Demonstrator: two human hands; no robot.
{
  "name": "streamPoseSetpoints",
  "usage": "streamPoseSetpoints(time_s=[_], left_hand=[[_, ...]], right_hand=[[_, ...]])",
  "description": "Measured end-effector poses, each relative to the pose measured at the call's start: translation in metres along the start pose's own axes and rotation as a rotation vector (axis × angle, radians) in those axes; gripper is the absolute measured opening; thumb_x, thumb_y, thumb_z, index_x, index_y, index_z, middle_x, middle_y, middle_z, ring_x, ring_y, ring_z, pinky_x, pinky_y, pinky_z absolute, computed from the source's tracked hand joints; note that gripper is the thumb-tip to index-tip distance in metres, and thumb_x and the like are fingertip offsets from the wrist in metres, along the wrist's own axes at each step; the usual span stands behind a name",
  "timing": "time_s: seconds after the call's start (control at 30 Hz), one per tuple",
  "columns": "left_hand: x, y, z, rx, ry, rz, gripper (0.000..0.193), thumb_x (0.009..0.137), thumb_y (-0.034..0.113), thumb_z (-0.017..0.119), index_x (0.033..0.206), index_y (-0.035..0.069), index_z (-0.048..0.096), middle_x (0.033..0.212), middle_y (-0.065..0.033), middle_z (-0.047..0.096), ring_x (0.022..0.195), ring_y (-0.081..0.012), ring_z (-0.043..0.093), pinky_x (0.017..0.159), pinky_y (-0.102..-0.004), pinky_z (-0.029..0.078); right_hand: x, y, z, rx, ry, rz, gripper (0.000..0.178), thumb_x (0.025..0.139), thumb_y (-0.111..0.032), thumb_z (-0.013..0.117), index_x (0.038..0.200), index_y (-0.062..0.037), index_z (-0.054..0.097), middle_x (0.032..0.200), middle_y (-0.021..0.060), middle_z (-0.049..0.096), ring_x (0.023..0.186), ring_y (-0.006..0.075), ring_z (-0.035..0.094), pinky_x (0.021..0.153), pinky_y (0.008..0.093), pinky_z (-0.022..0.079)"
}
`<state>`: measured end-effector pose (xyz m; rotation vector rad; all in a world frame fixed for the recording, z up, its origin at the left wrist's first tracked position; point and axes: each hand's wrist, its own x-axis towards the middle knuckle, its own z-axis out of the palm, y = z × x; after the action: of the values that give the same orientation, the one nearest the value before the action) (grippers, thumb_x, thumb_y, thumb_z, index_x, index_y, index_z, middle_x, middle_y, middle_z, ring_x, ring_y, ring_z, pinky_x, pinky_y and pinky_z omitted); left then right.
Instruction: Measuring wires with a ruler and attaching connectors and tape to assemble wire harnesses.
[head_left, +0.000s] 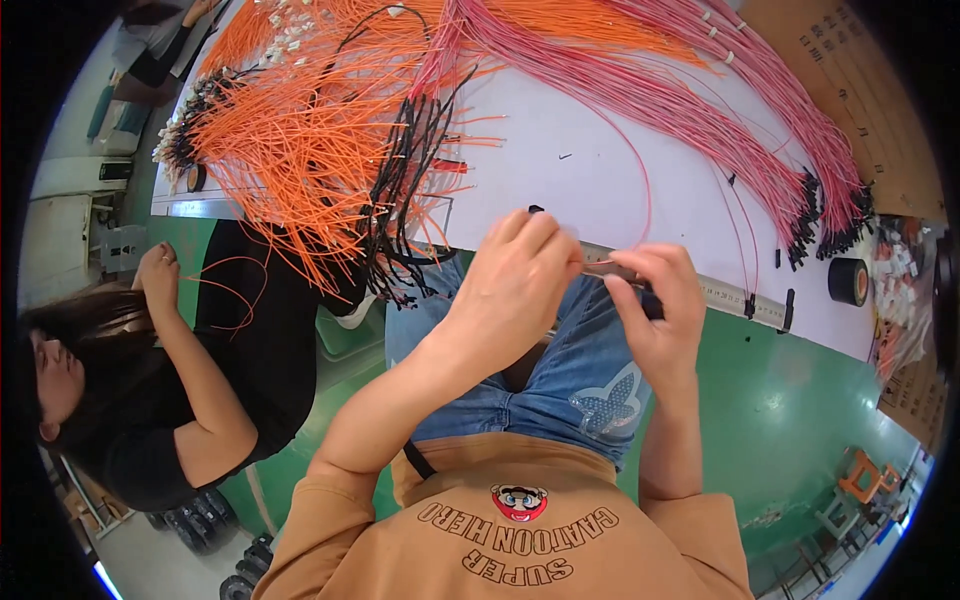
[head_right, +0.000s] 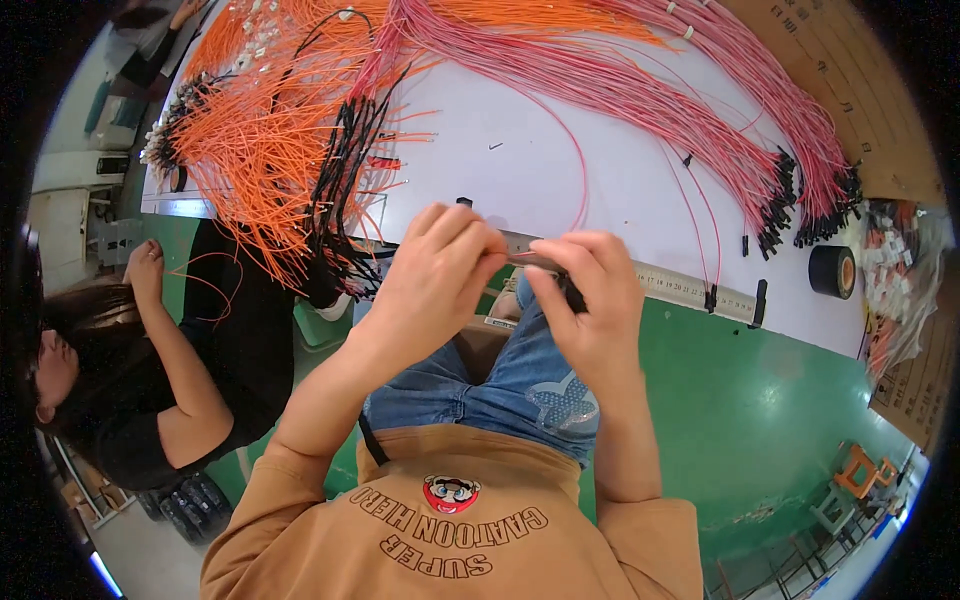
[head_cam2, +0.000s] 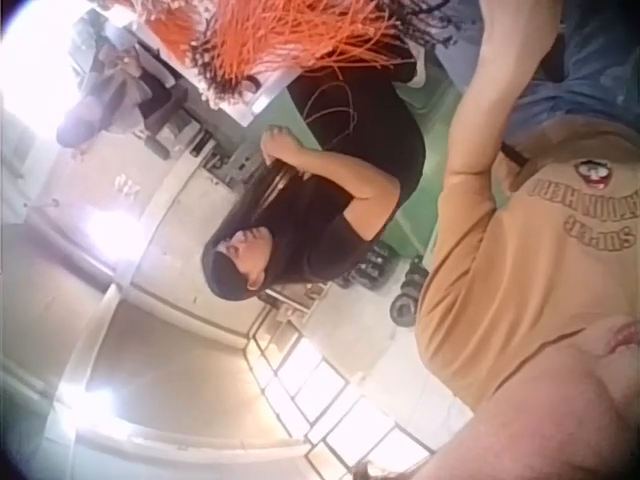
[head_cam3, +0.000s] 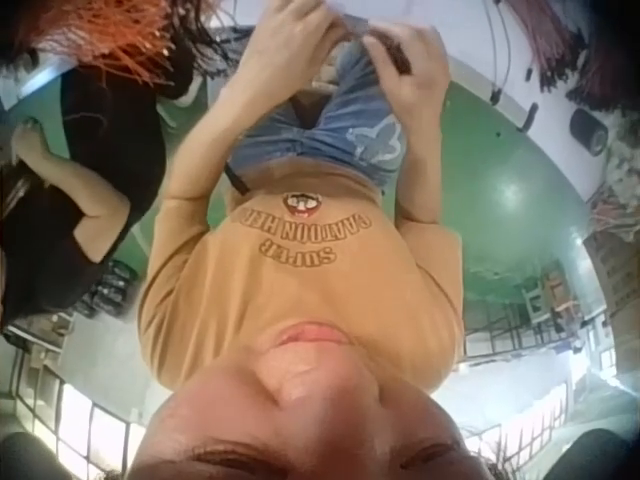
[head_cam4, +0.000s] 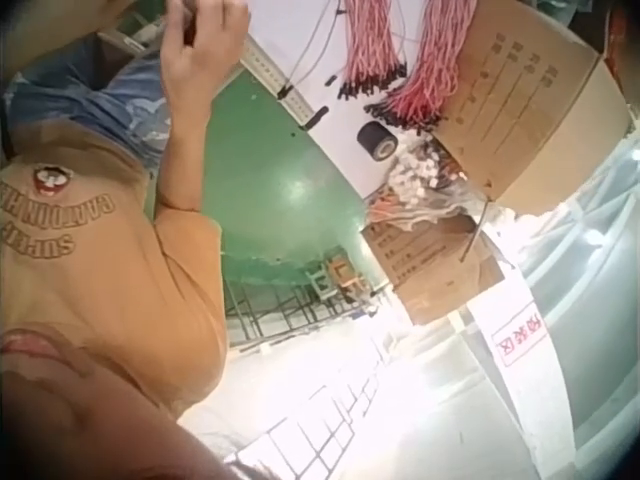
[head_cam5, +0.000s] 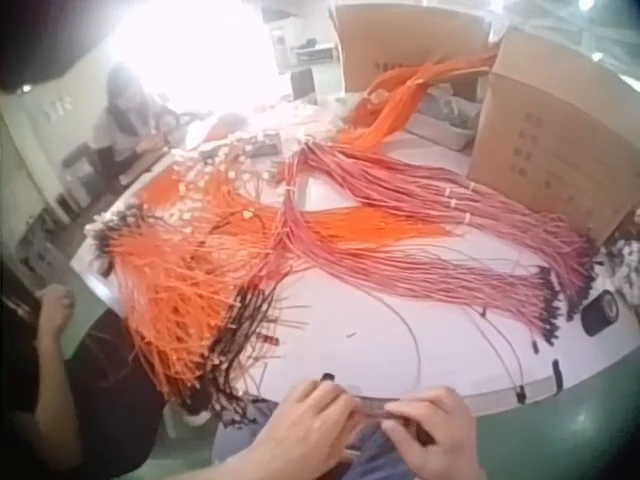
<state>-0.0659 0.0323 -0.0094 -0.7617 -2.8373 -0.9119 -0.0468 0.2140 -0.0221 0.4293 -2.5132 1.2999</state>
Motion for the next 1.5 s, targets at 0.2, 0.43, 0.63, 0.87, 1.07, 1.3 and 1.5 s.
streamPoseSetpoints(time_s=[0.2, 0.43, 0.63, 0.87, 1.07, 1.3, 1.5], left_hand=[[-0.057, 0.005, -0.02, -0.68, 0.055, -0.462, 0.006, 0.092, 0.007, 0.058, 0.092, 0.001, 0.057, 0.086, -0.0034, 0.055, 0.078, -0.0135, 0.052, 0.07, -0.027, 0.043], [-0.087, 0.02, -0.027, -1.236, 0.07, -0.675, 0.014, 0.097, 0.013, 0.055, 0.097, 0.0, 0.058, 0.087, -0.0002, 0.059, 0.078, -0.0057, 0.054, 0.071, -0.0222, 0.046], [-0.091, 0.032, -0.03, -0.732, 0.269, -0.543, 0.009, 0.088, 0.005, 0.064, 0.093, -0.003, 0.061, 0.084, -0.0069, 0.063, 0.076, -0.0129, 0.057, 0.071, -0.0274, 0.048], [-0.097, 0.038, -0.03, -0.747, 0.311, -0.597, 0.013, 0.087, 0.003, 0.065, 0.098, -0.002, 0.062, 0.084, -0.0081, 0.063, 0.074, -0.0146, 0.058, 0.07, -0.0282, 0.049], [-0.104, 0.025, -0.023, -0.549, 0.255, -0.481, 0.011, 0.087, 0.001, 0.063, 0.096, -0.002, 0.057, 0.085, -0.0101, 0.059, 0.073, -0.0205, 0.059, 0.067, -0.0307, 0.048], [-0.106, 0.023, -0.018, -0.44, 0.342, -0.486, 0.01, 0.088, 0.0, 0.061, 0.096, -0.002, 0.056, 0.087, -0.0109, 0.058, 0.078, -0.0207, 0.058, 0.069, -0.0302, 0.046], [-0.113, 0.02, -0.027, -0.92, 0.347, -0.615, 0.015, 0.091, 0.005, 0.063, 0.103, -0.001, 0.057, 0.088, -0.0059, 0.062, 0.08, -0.0116, 0.059, 0.072, -0.0262, 0.047]], right_hand=[[-0.034, -0.028, 0.029, 0.988, -0.02, 0.445, 0.063, 0.097, -0.054, 0.037, 0.123, 0.0019, 0.052, 0.096, 0.0115, 0.059, 0.075, 0.0151, 0.056, 0.058, 0.026, 0.044], [-0.036, -0.047, 0.056, 0.955, -0.204, 0.55, 0.104, 0.082, -0.084, 0.014, 0.135, 0.0011, 0.043, 0.099, 0.0099, 0.058, 0.077, 0.0153, 0.055, 0.06, 0.0263, 0.044], [-0.035, -0.055, 0.062, 0.503, -0.26, 0.308, 0.114, 0.076, -0.089, 0.014, 0.138, 0.003, 0.04, 0.106, 0.0143, 0.058, 0.085, 0.0225, 0.058, 0.073, 0.0329, 0.047], [-0.037, -0.064, 0.069, 0.311, -0.234, 0.194, 0.115, 0.075, -0.089, 0.022, 0.14, 0.0045, 0.038, 0.104, 0.0187, 0.056, 0.086, 0.0295, 0.059, 0.071, 0.0367, 0.049], [-0.035, -0.066, 0.073, 0.207, -0.174, 0.041, 0.077, 0.086, -0.063, 0.055, 0.124, 0.0032, 0.051, 0.097, 0.0163, 0.055, 0.081, 0.0271, 0.057, 0.068, 0.0365, 0.048], [-0.046, -0.073, 0.068, 0.538, -0.25, 0.399, 0.007, 0.085, -0.005, 0.06, 0.088, -0.0005, 0.057, 0.081, 0.0034, 0.053, 0.065, 0.0085, 0.044, 0.059, 0.0247, 0.039], [-0.042, -0.071, 0.067, 0.868, -0.235, 0.515, 0.007, 0.086, 0.003, 0.05, 0.084, -0.0003, 0.055, 0.087, 0.0032, 0.058, 0.074, 0.0092, 0.054, 0.069, 0.0227, 0.046]])
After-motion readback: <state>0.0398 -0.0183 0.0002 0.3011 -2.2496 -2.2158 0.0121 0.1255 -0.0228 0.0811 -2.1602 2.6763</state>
